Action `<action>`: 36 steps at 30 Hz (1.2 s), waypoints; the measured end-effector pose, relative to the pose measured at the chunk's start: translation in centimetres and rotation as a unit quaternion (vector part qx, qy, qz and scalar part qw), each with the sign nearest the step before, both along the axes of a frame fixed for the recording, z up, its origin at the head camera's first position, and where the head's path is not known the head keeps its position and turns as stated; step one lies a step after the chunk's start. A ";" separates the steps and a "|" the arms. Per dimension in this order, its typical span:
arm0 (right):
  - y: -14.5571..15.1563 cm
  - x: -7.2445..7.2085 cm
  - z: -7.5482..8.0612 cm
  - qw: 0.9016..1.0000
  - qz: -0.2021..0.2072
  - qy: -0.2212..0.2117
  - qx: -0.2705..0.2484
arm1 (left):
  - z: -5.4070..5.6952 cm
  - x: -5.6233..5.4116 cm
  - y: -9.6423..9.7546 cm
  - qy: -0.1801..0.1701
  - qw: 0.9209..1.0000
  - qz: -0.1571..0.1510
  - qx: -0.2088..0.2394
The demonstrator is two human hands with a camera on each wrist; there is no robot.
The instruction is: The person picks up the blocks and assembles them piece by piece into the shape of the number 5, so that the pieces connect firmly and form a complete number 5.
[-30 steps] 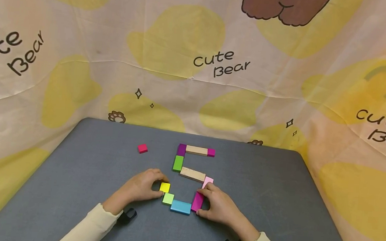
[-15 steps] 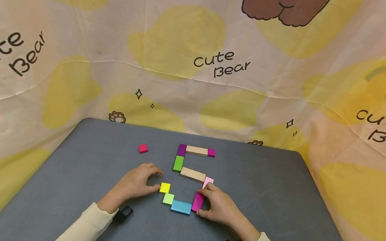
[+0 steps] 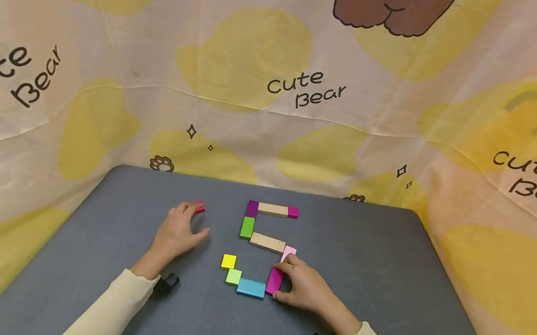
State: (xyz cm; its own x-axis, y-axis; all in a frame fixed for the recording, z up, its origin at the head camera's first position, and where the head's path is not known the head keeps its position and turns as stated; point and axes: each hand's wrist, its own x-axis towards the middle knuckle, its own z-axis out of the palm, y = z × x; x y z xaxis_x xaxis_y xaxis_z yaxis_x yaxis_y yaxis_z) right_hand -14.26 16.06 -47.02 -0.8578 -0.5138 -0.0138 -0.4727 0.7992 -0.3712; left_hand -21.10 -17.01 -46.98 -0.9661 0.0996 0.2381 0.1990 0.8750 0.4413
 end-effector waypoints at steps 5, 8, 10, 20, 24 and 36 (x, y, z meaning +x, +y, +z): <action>0.0 0.1 0.0 1.000 0.000 0.002 -0.005 | 0.0 -1.0 -0.5 -0.032 0.999 0.011 0.022; 0.0 0.0 0.0 1.000 0.002 0.004 -0.006 | -0.2 -1.6 -0.8 -0.045 0.998 0.017 0.030; 0.1 0.0 0.0 1.000 0.004 0.005 -0.006 | -0.3 -2.0 -0.9 -0.053 0.998 0.022 0.039; 0.1 0.0 0.0 1.000 0.003 0.000 -0.006 | -1.5 -4.4 -1.5 -0.068 0.992 0.045 0.094; 0.1 0.0 -0.1 1.000 -0.001 -0.005 -0.005 | -1.5 -4.9 -1.7 -0.066 0.993 0.041 0.090; 0.0 0.0 0.0 1.000 -0.007 -0.011 -0.007 | -1.3 -5.6 -2.0 -0.089 0.993 0.040 0.067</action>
